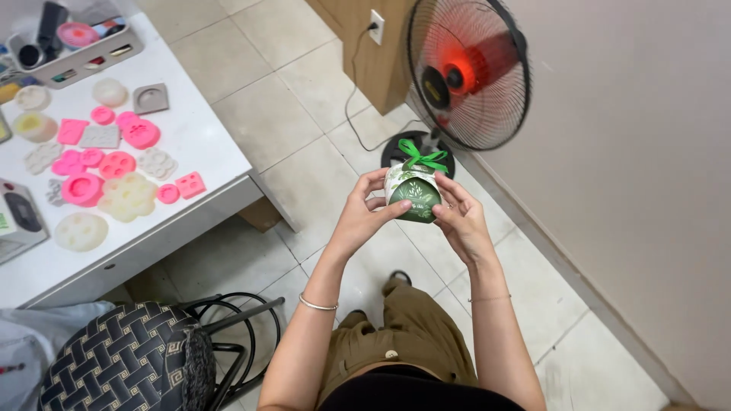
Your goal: Organizing small green gift boxes on a shelf and a desk.
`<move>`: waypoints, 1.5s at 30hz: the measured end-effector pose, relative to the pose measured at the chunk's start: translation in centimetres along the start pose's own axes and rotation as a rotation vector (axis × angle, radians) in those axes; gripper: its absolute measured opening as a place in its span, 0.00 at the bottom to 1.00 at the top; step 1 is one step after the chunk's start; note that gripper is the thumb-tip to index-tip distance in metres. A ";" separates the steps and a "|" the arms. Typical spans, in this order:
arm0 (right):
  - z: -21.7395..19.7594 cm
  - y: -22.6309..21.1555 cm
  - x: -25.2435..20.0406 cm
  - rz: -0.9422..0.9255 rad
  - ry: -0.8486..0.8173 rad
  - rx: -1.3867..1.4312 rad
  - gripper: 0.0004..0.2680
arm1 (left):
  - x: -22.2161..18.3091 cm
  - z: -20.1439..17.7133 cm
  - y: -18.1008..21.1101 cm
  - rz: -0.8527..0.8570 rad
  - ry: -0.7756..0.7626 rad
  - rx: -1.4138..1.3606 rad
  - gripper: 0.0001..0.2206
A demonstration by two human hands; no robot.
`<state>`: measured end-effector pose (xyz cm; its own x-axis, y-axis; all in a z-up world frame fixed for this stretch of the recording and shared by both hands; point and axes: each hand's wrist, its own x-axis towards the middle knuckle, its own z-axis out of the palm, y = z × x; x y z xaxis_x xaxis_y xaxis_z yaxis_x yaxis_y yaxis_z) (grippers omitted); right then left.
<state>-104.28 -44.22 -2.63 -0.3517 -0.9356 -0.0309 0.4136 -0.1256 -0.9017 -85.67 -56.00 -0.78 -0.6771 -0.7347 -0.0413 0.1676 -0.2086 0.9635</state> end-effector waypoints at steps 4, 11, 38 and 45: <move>-0.7 0.0 8.1 0.080 -0.069 0.041 0.26 | 5.5 -2.5 -0.3 0.035 0.095 0.037 0.39; -1.3 -1.9 24.2 0.104 -0.275 0.015 0.25 | 16.2 -5.3 2.4 0.134 0.349 0.061 0.36; 20.2 4.2 68.6 0.151 -0.427 -0.070 0.22 | 45.7 -37.8 15.0 0.203 0.548 0.064 0.24; 24.6 6.1 77.9 0.180 -0.413 -0.123 0.23 | 52.6 -45.8 15.8 0.172 0.534 -0.004 0.24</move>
<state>-108.49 -125.98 0.02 0.0911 -0.9950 -0.0398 0.3261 0.0675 -0.9429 -85.79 -127.52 0.14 -0.1834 -0.9830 -0.0124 0.2472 -0.0583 0.9672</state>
